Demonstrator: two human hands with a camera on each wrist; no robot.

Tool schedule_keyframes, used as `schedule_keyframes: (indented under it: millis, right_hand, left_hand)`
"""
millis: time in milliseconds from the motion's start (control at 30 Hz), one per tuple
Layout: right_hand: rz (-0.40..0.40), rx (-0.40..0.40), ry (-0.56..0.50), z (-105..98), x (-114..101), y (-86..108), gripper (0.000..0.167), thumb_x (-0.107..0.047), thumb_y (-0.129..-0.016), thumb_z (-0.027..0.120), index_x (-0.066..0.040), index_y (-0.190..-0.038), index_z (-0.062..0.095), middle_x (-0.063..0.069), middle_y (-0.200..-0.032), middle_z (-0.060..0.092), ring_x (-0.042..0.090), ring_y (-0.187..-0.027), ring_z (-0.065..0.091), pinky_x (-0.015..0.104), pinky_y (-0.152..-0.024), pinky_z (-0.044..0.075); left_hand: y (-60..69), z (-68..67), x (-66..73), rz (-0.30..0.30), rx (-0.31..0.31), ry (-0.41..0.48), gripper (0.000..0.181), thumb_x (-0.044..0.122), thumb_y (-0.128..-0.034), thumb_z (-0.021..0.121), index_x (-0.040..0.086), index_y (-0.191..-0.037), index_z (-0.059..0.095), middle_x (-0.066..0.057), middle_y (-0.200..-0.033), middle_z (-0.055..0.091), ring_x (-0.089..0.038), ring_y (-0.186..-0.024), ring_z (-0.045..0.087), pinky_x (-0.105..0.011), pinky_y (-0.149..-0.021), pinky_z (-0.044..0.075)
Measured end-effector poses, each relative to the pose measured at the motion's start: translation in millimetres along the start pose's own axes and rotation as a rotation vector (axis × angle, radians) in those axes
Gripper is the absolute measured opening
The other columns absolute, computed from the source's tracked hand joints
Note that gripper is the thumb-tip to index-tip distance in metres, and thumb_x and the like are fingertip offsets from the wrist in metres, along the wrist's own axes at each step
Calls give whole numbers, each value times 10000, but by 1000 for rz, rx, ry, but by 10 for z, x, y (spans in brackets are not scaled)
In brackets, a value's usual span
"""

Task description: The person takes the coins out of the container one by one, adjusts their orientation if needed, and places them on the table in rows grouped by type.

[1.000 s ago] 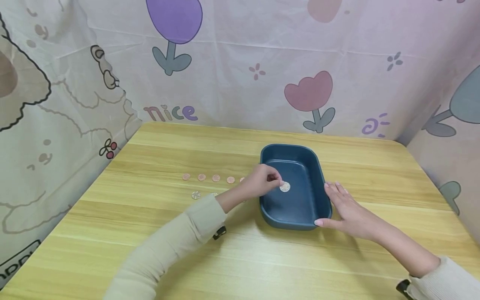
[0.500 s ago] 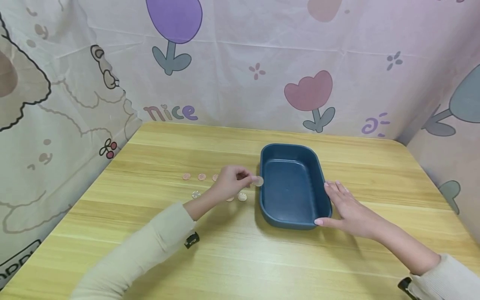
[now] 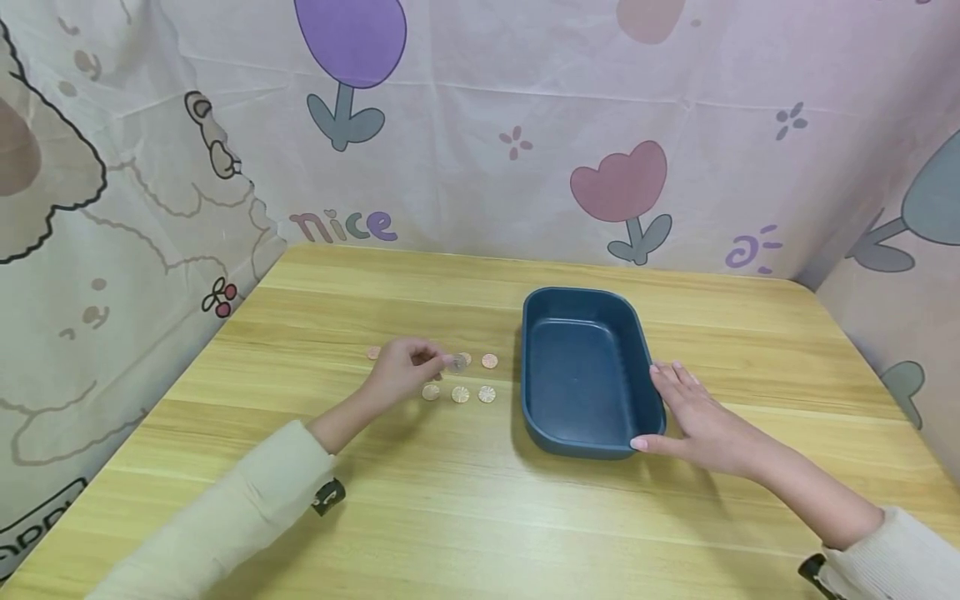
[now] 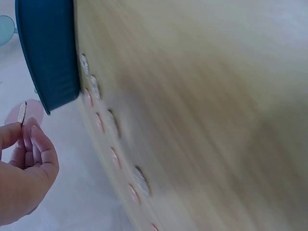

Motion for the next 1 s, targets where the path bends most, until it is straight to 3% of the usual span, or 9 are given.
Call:
schedule_keyframes:
  millis: [200,400,733,1000]
  right_hand:
    - [3,-4,-11,1,2,1,1029,-540,-777,655,82,-1436,168,295,-1499,155,474,-1391,36,673,-1032,168]
    - [7,-6,-16,3,6,3,1029,-536,-777,657,80,-1438,165,299,-1496,158,476,-1390,37,675,-1031,167]
    - [2,-2,-18,6,9,-2,1026,-533,-777,659,77,-1439,166,299,-1496,156,480,-1388,47,674,-1032,167]
    - [2,-2,-27,17,12,-2,1030,-539,-777,656,74,-1441,162,297,-1498,152,481,-1387,50,671,-1038,158]
  left_hand:
    - [82,-153,-164,-44,24,-3,187,142,-884,619,-38,-895,667,-204,-827,676,-298,-724,645,-235,-565,513]
    - [151,-306,-266,-25,32,-53,208,134,-899,601,-65,-898,662,-200,-813,677,-268,-703,655,-271,-603,546]
    - [235,-569,-449,-55,72,-156,178,93,-905,578,-70,-885,647,-163,-759,658,-249,-685,627,-172,-542,466]
    - [281,-694,-669,-143,48,-207,159,39,-895,558,-100,-872,632,-149,-717,641,-138,-619,575,-174,-504,442]
Point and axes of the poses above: each hand's wrist, its own y-axis away from the middle knuckle, its own z-axis out of the palm, x = y × z, the point moved 9 cm from there along -y, towards the middle knuckle
